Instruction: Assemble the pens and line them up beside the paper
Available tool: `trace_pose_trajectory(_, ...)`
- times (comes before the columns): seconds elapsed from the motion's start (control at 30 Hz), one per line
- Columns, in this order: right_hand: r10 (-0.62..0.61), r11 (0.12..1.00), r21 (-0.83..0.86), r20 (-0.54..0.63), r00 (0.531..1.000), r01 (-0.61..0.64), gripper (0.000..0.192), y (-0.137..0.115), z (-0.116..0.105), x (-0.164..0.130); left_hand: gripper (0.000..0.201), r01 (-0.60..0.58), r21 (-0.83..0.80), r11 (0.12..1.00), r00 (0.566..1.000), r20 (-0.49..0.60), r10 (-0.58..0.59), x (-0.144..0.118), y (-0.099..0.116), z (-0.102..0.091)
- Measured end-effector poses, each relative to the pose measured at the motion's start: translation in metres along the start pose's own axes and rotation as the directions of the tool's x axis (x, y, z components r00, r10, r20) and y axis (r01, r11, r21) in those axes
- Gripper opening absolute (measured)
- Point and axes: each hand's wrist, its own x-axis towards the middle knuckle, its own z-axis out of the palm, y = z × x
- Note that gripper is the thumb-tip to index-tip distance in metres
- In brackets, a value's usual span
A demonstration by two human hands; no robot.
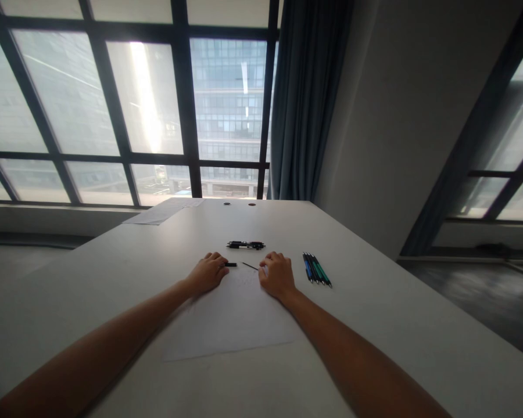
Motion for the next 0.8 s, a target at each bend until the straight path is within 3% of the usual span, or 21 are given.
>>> trace_pose_trajectory(0.13,0.039,0.998,-0.054,0.030,0.999,-0.037,0.010,-0.004,-0.001,-0.002,0.027,-0.046,-0.023,0.999,0.999,-0.019,0.046,0.001,-0.002,0.007)
trace_pose_trajectory(0.53,0.052,0.998,-0.045,0.075,0.996,-0.049,0.013,-0.004,0.000,-0.001,0.019,-0.027,-0.020,0.999,0.996,-0.086,0.025,-0.001,0.001,0.010)
trace_pose_trajectory(0.8,0.045,0.998,0.053,-0.078,0.996,-0.041,0.012,0.002,-0.001,0.003,0.018,0.032,-0.007,0.999,0.990,-0.139,-0.032,-0.008,0.010,0.003)
